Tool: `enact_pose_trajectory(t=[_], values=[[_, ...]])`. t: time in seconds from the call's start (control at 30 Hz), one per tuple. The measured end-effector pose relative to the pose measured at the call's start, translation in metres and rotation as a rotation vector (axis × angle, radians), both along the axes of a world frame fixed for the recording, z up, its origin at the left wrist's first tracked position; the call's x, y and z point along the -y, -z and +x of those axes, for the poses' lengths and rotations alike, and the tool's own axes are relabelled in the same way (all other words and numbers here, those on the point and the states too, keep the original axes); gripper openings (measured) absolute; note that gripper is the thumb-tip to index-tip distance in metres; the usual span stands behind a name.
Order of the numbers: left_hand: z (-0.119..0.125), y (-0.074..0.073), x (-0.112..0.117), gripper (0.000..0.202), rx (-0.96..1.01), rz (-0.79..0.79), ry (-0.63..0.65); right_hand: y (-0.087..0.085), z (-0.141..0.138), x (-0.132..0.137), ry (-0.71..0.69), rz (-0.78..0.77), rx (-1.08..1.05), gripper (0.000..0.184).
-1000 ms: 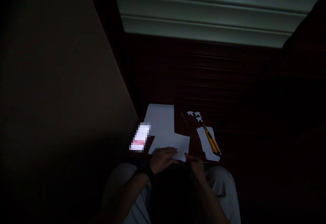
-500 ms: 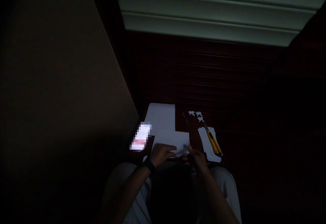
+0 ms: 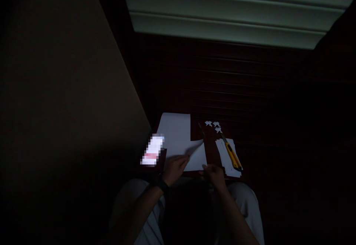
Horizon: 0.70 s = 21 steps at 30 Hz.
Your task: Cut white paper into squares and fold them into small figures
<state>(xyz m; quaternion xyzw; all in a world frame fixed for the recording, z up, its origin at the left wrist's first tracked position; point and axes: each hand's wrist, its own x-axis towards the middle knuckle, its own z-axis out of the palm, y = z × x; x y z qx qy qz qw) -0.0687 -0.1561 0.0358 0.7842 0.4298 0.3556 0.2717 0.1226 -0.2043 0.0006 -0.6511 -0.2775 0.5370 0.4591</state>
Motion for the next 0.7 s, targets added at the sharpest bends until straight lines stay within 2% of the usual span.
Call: enact_pose_trajectory(t=[0.1, 0.23, 0.3, 0.37, 0.4, 0.47, 0.53, 0.7], values=[[-0.008, -0.007, -0.007, 0.023, 0.117, -0.043, -0.203, -0.002, 0.002, 0.000, -0.023, 0.038, 0.079, 0.036], [-0.026, -0.023, -0.026, 0.023, 0.206, -0.023, -0.544, -0.020, 0.016, -0.006, -0.039, 0.091, 0.251, 0.036], [-0.036, -0.033, -0.043, 0.024, 0.255, -0.005, -0.660, -0.033, 0.028, -0.013, -0.043, 0.129, 0.361, 0.035], [-0.045, -0.041, -0.066, 0.023, 0.282, 0.019, -0.753, -0.044, 0.040, -0.023, -0.077, 0.189, 0.596, 0.038], [-0.049, -0.044, -0.079, 0.022, 0.282, 0.019, -0.805, -0.047, 0.046, -0.028, -0.091, 0.194, 0.608, 0.038], [-0.054, -0.045, -0.111, 0.021, 0.251, -0.016, -0.846, -0.050, 0.055, -0.039, -0.118, 0.220, 0.531, 0.034], [-0.056, -0.040, -0.145, 0.019, 0.224, -0.062, -0.848, -0.047, 0.062, -0.048, -0.105, 0.255, 0.331, 0.031], [-0.049, -0.011, -0.219, 0.024, 0.105, -0.293, -0.800, -0.042, 0.076, -0.063, 0.001, 0.229, -0.265, 0.016]])
